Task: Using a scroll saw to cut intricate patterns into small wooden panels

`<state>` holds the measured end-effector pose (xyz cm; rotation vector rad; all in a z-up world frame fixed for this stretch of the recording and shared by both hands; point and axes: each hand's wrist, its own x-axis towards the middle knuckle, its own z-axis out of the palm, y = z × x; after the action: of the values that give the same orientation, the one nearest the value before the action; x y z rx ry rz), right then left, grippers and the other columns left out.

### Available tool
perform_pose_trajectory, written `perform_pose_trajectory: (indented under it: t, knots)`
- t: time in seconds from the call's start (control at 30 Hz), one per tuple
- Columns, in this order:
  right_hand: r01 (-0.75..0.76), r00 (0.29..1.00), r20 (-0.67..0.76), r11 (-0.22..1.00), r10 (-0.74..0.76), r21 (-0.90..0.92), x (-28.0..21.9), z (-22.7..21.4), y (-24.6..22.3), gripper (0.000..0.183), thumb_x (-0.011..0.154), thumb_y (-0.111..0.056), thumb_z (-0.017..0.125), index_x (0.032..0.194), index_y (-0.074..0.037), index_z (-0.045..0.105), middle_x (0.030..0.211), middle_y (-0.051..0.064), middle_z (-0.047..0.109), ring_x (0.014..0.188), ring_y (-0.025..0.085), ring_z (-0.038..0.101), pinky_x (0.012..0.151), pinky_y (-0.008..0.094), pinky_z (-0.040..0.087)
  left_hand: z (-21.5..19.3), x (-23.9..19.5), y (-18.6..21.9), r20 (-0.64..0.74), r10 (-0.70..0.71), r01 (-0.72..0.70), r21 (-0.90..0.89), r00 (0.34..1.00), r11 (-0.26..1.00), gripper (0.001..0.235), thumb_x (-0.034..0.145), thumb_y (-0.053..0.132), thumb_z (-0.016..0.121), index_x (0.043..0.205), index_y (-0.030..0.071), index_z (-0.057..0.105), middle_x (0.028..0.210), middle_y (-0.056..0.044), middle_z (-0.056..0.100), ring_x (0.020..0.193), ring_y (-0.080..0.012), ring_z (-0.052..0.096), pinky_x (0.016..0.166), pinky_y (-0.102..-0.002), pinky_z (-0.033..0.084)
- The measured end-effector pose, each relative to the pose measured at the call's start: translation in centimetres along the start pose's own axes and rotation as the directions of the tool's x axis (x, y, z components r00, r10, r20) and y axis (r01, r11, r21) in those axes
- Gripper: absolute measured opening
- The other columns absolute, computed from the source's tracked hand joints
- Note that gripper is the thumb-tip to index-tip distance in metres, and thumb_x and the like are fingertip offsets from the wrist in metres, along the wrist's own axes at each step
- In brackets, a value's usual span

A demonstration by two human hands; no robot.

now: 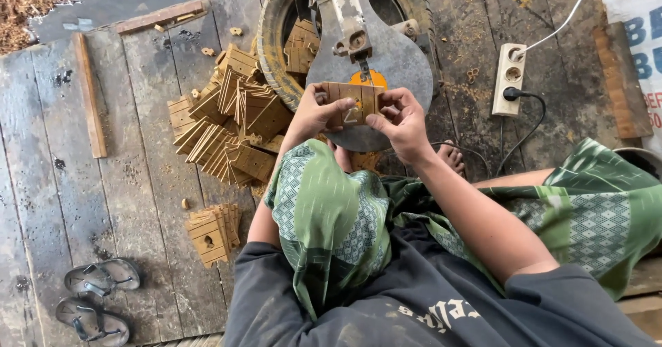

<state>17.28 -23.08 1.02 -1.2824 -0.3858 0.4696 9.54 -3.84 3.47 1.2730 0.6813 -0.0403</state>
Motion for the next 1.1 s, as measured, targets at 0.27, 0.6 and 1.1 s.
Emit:
perform_pose_trajectory:
  t: [0.27, 0.6, 1.1]
  knots:
    - [-0.112, 0.988, -0.069, 0.942, 0.140, 0.317, 0.7, 0.7, 1.5, 0.041, 0.081, 0.011, 0.081, 0.113, -0.006, 0.062, 0.092, 0.004, 0.059, 0.085, 0.019, 0.071, 0.068, 0.034, 0.068, -1.9, 2.8, -0.2, 0.037, 0.187, -0.191, 0.147, 0.982, 0.971, 0.106, 0.072, 0.036, 0.102, 0.146, 0.003, 0.033, 0.099, -0.008, 0.056, 0.092, -0.0188, 0.062, 0.070, -0.031, 0.060]
    - [0.001, 0.996, -0.091, 0.989, 0.012, 0.147, 0.4, 0.1, 1.4, 0.034, 0.086, 0.009, 0.078, 0.114, -0.002, 0.063, 0.091, 0.007, 0.061, 0.078, 0.021, 0.072, 0.065, 0.034, 0.066, -0.6, 1.7, -0.3, 0.108, 0.447, -0.460, 0.255, 0.888, 0.851, 0.060, 0.090, 0.055, 0.081, 0.137, 0.021, 0.065, 0.143, -0.022, 0.042, 0.139, -0.0451, 0.042, 0.115, -0.058, 0.036]
    - [-0.018, 0.999, 0.042, 0.866, -0.003, 0.500, -1.2, 1.0, -2.9, 0.040, 0.095, 0.013, 0.063, 0.132, 0.000, 0.052, 0.105, 0.015, 0.062, 0.102, 0.038, 0.071, 0.083, 0.060, 0.065, -1.5, -2.1, 1.6, 0.059, 0.888, -0.851, 0.321, 0.457, 0.417, 0.054, 0.095, 0.037, 0.082, 0.143, 0.022, 0.061, 0.146, -0.013, 0.037, 0.140, -0.0329, 0.040, 0.114, -0.061, 0.044]
